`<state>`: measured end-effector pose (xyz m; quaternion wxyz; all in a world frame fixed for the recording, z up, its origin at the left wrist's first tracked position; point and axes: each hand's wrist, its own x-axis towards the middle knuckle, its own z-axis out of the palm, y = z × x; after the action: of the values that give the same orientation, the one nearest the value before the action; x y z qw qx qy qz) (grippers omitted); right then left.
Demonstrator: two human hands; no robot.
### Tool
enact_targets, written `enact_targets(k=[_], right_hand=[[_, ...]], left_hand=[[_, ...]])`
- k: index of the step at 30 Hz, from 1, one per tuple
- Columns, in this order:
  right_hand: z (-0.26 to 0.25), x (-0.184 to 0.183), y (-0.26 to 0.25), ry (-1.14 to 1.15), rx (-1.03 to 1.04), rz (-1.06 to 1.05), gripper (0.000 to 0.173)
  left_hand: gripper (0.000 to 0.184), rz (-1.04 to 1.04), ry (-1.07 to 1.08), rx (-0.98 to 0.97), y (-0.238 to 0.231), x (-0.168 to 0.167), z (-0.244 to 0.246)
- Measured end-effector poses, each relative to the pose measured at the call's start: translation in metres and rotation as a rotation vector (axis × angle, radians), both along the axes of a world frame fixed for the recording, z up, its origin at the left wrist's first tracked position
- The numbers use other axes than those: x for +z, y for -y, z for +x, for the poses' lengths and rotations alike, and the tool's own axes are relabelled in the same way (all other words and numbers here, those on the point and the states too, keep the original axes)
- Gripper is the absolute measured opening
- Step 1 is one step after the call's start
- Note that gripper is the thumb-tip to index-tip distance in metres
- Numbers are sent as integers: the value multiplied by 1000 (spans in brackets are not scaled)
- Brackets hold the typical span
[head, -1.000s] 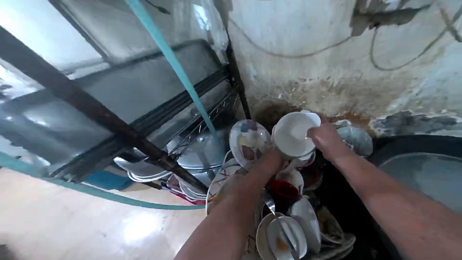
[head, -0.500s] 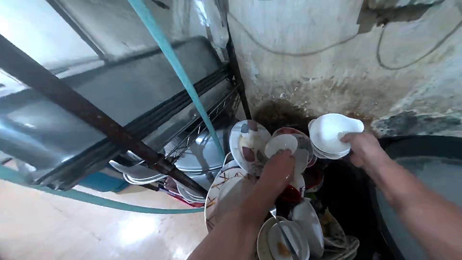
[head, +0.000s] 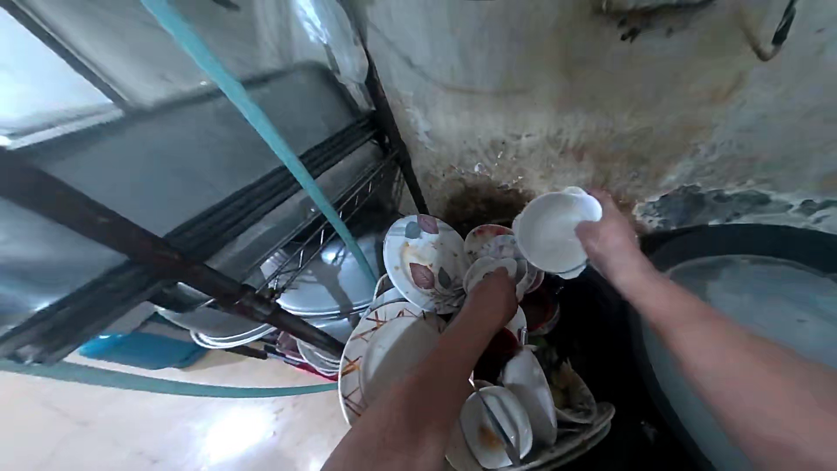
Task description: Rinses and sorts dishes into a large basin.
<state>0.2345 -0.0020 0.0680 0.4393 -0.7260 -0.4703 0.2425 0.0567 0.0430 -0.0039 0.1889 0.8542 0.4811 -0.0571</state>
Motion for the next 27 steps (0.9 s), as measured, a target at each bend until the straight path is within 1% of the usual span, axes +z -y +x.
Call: enact_targets(k=[2, 3, 5, 6, 8, 10, 11, 12, 13, 15, 16, 17, 19, 21, 23, 24, 26, 27], right_hand=[[-18, 2, -10, 160, 156, 144, 59], [-26, 3, -16, 284, 225, 208, 58], [-39, 5, -24, 492, 333, 287, 58], [-44, 4, -28, 542, 370, 315, 58], [-46, -1, -33, 523, 393, 339, 58], [-41, -10, -33, 379, 348, 312, 59], [-36, -15, -32, 285, 302, 291, 59], [-31, -19, -28, 178, 251, 264, 59], [-25, -24, -23, 84, 215, 238, 59], [-17, -31, -12, -67, 128, 124, 59], [-14, -35, -7, -139, 81, 37, 58], [-11, -42, -4, -211, 30, -50, 56], [-9, -53, 7, -356, -36, -180, 50], [-10, -63, 20, -474, -46, -241, 47], [-12, -70, 35, -586, -27, -194, 38], [-11, -74, 41, -655, -16, -156, 33], [-6, -78, 52, -713, 14, -99, 30], [-3, -78, 55, -727, 0, -108, 32]], left_hand=[[33, -62, 74, 32, -3, 16, -2], [33, -106, 145, 64, -3, 23, -5], [32, -227, 390, 222, -2, 30, -18], [33, -297, 521, 330, -1, 28, -25], [34, -429, 816, 579, 0, 19, -39], [34, -493, 1101, 812, 3, 13, -52], [35, -475, 1189, 848, 7, 15, -58], [36, -418, 1218, 841, 11, 20, -65], [36, -326, 1167, 809, 16, 26, -69], [28, -84, 940, 689, 25, 47, -71], [24, 44, 835, 568, 31, 58, -69], [22, 181, 762, 406, 38, 65, -65], [19, 417, 628, 40, 48, 71, -52], [20, 445, 415, -239, 57, 74, -36], [21, 460, 248, -473, 61, 65, -23], [19, 467, 222, -555, 62, 58, -19], [18, 473, 214, -629, 60, 50, -17], [23, 430, 237, -604, 60, 52, -18]])
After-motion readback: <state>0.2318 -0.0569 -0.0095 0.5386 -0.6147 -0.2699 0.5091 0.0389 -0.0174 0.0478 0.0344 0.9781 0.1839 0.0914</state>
